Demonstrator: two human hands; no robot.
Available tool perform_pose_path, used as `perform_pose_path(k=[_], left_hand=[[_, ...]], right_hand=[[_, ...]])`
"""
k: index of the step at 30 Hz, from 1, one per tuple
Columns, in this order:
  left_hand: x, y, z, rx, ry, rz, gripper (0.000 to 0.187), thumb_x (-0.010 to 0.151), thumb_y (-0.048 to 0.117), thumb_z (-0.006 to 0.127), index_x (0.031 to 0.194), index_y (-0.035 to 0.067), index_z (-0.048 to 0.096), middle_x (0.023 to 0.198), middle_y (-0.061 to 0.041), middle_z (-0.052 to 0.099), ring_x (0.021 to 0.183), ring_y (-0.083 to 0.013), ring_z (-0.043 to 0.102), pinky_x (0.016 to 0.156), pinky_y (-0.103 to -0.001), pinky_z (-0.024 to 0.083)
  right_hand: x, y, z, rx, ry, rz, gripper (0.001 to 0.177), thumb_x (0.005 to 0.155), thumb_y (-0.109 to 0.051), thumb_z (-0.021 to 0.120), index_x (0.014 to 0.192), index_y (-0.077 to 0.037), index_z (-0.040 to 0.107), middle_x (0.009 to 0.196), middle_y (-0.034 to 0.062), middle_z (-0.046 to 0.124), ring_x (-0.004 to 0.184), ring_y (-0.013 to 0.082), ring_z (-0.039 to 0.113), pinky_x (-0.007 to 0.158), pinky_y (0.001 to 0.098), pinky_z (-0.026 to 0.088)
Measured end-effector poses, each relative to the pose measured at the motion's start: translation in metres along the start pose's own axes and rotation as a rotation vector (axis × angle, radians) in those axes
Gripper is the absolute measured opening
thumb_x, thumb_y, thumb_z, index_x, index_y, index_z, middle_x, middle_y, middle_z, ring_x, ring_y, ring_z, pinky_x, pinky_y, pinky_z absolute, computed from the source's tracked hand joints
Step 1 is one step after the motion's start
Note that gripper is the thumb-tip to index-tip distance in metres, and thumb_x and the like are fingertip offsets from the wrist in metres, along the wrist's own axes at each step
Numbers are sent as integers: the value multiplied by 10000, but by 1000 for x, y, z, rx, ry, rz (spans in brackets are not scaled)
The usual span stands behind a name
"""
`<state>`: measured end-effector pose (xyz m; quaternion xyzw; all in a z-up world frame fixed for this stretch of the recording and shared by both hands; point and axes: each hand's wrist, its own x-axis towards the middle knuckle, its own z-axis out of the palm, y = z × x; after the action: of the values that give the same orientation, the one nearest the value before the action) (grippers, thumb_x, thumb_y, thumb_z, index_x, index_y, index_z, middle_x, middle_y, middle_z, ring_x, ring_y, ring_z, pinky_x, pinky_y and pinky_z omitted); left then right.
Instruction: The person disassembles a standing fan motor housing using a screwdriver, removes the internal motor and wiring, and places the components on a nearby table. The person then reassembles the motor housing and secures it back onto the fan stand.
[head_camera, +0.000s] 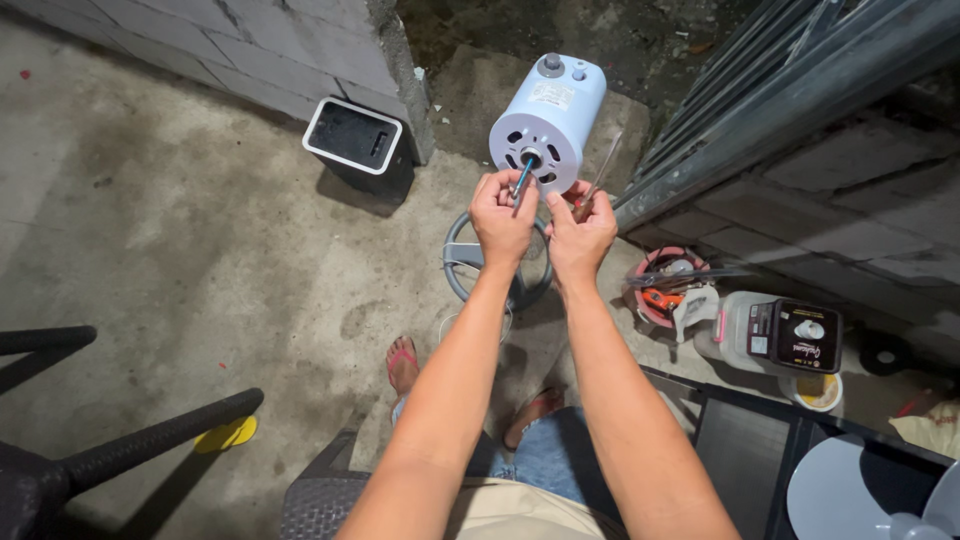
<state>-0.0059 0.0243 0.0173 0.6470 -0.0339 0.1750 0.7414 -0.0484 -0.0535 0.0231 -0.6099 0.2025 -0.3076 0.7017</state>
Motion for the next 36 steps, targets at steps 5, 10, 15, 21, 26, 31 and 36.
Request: perform_pose_path(k=[5,10,15,21,26,31,36], left_hand=[[0,2,-4,26,-15,22,117,821,47,788,913,28,717,790,36,523,641,-46,403,556,-237,350],[-1,13,-12,125,-24,85,130,805,48,801,874,42,692,752,20,501,636,-78,410,560,-259,352],[-9,25,-23,189,-40,90,142,847,72,796,888,40,664,753,9,503,641,-92,425,574,-269,375],[-21,39,-35,100,-120,25,120,897,63,762,914,23,650,805,11,516,673,-79,415,587,-252,385],[-36,51,-45,-7,-173,-84,92,917,64,751,943,17,675,812,53,513,685,-44,394,583,-229,364],[-43,41,-46,-67,-190,-199,81,931,59,749,950,24,679,749,84,466,652,-15,375,558,-201,341],[-39,37,-48,-163,-178,-200,86,938,46,727,969,14,654,778,87,558,651,-2,415,563,-189,368]], right_hand=[[2,12,-3,179,-106,45,255,951,17,715,1142,-31,553,878,55,664,532,61,532,440,228,430],[1,10,-6,232,-175,76,249,977,28,675,1172,-20,528,927,83,679,523,68,505,436,235,415],[-13,-2,-3,213,-149,109,276,960,34,664,1185,-28,518,906,80,664,525,77,518,437,242,429],[-41,-25,-7,298,-170,149,282,946,-5,658,1168,-52,490,884,45,640,534,86,535,431,247,435],[-52,-37,-35,257,-332,220,193,1000,-64,689,1159,-19,588,746,30,578,548,96,531,455,254,445],[-53,-41,-44,293,-377,347,182,979,-98,684,1123,-44,587,689,25,581,500,102,538,420,243,428],[-46,-47,-29,371,-439,335,202,947,-57,665,1141,-44,611,742,26,600,532,125,574,422,262,432]])
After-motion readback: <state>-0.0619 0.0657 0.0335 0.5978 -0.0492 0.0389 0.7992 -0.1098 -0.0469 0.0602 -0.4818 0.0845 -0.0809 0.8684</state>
